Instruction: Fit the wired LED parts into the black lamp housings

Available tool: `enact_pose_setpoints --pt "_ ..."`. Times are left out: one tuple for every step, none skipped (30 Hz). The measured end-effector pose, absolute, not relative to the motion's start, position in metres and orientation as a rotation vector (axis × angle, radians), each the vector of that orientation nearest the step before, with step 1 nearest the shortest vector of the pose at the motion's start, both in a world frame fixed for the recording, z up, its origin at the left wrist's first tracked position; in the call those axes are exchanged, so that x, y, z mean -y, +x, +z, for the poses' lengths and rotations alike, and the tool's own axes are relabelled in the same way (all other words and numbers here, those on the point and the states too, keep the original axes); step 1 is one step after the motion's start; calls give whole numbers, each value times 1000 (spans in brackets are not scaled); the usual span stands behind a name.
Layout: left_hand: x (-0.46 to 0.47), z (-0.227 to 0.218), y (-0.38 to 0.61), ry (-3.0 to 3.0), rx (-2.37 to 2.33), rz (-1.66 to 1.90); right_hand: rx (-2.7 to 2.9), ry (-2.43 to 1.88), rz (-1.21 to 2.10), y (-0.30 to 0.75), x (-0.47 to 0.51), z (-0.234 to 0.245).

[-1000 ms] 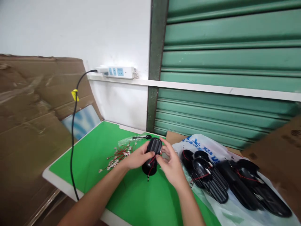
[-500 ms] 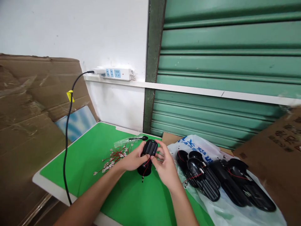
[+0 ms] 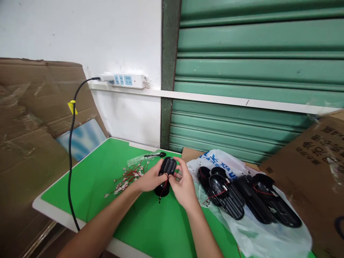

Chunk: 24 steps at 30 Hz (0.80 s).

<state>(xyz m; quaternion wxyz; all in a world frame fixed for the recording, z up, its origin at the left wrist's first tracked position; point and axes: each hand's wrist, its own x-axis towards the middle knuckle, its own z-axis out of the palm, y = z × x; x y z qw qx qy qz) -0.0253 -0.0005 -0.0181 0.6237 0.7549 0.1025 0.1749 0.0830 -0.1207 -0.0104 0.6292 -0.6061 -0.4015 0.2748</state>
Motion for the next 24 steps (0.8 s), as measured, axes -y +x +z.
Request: enact_pose_setpoints --pt "-1 -18 -26 1711 -240 388 918 -1395 624 83 121 -10" --pt "-2 -18 -26 1690 -241 370 919 -1402 622 82 121 -9" --pt "-4 -18 -26 1671 -238 349 922 -1408 622 82 121 -8" --pt "-6 -18 -27 1652 -230 324 928 -1415 625 82 122 -7" --pt "-7 -18 -28 1633 -218 300 935 -1423 629 82 122 -6" --pt "-9 -18 -29 1615 -208 278 940 -1430 634 82 122 -5" --pt "-11 -19 -30 1599 -203 259 944 -1437 639 82 122 -5" --pt "-12 -20 -31 1587 -204 247 944 -1441 640 81 121 -5" --pt "-12 -22 -32 1579 -206 243 942 -1442 640 81 121 -5" --pt "-12 -24 -32 1576 -210 246 939 -1444 639 80 120 -5" --pt "-12 -26 -32 1575 -213 256 933 -1447 638 79 120 -6" --pt "-12 -28 -31 1578 -213 270 924 -1451 643 79 119 -6" --pt "-11 -30 -29 1582 -210 287 912 -1456 655 79 119 -6" --pt "-11 -31 -26 1590 -207 302 898 -1462 672 79 119 -7" --pt "-10 -30 -23 1596 -209 312 883 -1466 693 80 120 -7" --pt "-10 -29 -20 1597 -220 314 869 -1469 717 81 121 -6" --pt "-9 -25 -18 1590 -243 309 861 -1469 745 82 122 -5" --pt "-9 -20 -19 1572 -273 309 861 -1460 776 83 123 -4" --pt "-7 -14 -23 1540 -306 314 866 -1440 806 85 125 -2" --pt "-4 -8 -33 1492 -330 322 881 -1401 844 87 126 0" --pt "2 -2 -48 1427 -340 336 894 -1339 868 89 127 2" --pt "10 2 -69 1360 -332 346 896 -1271 864 91 128 4" --pt "21 5 -95 1269 -311 316 893 -1214 855 92 128 5" --pt "34 5 -124 1216 -327 269 880 -1172 828 93 128 5"
